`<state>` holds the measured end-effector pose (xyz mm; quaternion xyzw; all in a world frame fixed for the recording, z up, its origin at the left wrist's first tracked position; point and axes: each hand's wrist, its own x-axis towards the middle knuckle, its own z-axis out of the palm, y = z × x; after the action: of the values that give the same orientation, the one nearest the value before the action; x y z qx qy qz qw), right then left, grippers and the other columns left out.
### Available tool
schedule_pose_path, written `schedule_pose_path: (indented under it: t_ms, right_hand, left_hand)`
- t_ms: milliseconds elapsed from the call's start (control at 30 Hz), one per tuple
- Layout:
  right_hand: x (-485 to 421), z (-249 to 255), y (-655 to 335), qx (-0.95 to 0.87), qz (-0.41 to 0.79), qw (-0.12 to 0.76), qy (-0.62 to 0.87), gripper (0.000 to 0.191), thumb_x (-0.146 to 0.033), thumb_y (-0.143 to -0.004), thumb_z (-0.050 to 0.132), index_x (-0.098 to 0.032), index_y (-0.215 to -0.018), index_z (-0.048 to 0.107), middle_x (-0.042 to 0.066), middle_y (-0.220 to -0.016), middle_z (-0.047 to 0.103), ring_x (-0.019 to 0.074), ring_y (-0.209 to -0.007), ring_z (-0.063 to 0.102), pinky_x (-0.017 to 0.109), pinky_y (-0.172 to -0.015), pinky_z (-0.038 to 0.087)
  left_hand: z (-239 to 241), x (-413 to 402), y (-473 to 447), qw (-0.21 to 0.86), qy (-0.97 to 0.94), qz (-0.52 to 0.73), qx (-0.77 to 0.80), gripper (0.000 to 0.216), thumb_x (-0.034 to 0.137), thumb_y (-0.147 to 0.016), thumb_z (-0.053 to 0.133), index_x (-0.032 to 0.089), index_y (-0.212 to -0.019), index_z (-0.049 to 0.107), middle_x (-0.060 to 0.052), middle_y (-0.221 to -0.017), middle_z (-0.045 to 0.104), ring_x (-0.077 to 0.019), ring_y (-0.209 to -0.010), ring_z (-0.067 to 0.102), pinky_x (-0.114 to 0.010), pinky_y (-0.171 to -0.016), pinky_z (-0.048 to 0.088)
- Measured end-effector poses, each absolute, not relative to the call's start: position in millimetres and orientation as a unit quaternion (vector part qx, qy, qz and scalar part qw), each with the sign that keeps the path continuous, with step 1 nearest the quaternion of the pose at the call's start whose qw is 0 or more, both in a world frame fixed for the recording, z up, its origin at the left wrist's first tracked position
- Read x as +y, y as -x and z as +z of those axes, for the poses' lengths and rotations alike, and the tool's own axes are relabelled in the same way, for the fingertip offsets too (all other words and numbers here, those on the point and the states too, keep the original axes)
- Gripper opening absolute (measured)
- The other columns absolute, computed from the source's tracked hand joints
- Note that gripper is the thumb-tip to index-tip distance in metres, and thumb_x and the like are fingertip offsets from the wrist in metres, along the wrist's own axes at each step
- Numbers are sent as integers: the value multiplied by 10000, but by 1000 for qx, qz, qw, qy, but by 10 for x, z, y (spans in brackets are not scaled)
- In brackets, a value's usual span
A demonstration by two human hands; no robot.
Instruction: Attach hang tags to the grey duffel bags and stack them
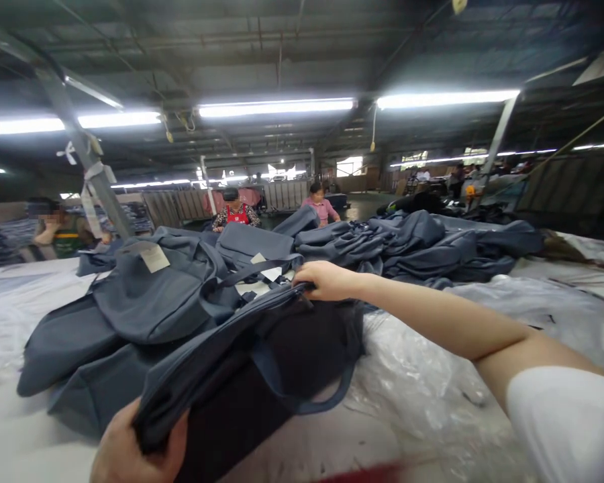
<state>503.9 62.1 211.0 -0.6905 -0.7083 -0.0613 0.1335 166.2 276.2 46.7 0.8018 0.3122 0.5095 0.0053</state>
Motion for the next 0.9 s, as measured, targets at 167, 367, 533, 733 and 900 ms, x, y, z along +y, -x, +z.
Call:
schedule_pose_path:
  t_ms: [167, 367, 533, 733, 900]
  right_hand:
    - [606, 1964, -5032, -720, -6, 228, 655, 282, -389, -784, 738, -151, -935, 736, 38, -882, 669, 157, -818, 623, 232, -747, 462]
    - [558, 1900, -4975, -710, -43, 219, 668, 256, -356, -762, 758, -189, -956, 746, 36, -902, 667, 172, -840, 621, 246, -755, 452]
    - [397, 1855, -4927, -698, -78, 199, 684, 265, -325, -772, 728, -171, -989, 735, 60, -903, 661, 189, -831, 621, 265, -752, 457]
    - [279, 1818, -4856, -701, -109, 200, 676, 320, -425, -776, 731, -193, -997, 728, 54, -903, 674, 190, -841, 626, 265, -756, 460]
    - [281, 1800, -4843, -709, -135, 186, 667, 317, -458, -815, 698, -215, -1016, 722, 50, -911, 685, 191, -870, 634, 272, -783, 464]
  left_hand:
    - [1176, 2474, -1957, -62, -814, 547, 187, 814, 534, -790, 677, 100, -1414, 387, -214, -1285, 546, -377, -1179, 534, -501, -1006, 440]
    - [1625, 1792, -2679, -220, -860, 460, -8, 419, 174, -854, 665, 159, -1259, 559, -69, -992, 637, -217, -871, 589, -359, -820, 449]
    - [1761, 1617, -3130, -269, -880, 376, -106, 387, 98, -842, 591, 144, -1225, 559, -7, -800, 574, -190, -709, 530, -344, -661, 428]
    - [1698, 1515, -3188, -247, -861, 430, -112, 231, 78, -881, 480, 117, -1082, 588, -24, -779, 590, -193, -696, 535, -355, -686, 408]
    - [1631, 1638, -3033, -249, -822, 506, -85, 181, 123, -931, 465, 107, -1043, 606, -58, -814, 646, -204, -759, 582, -358, -761, 401]
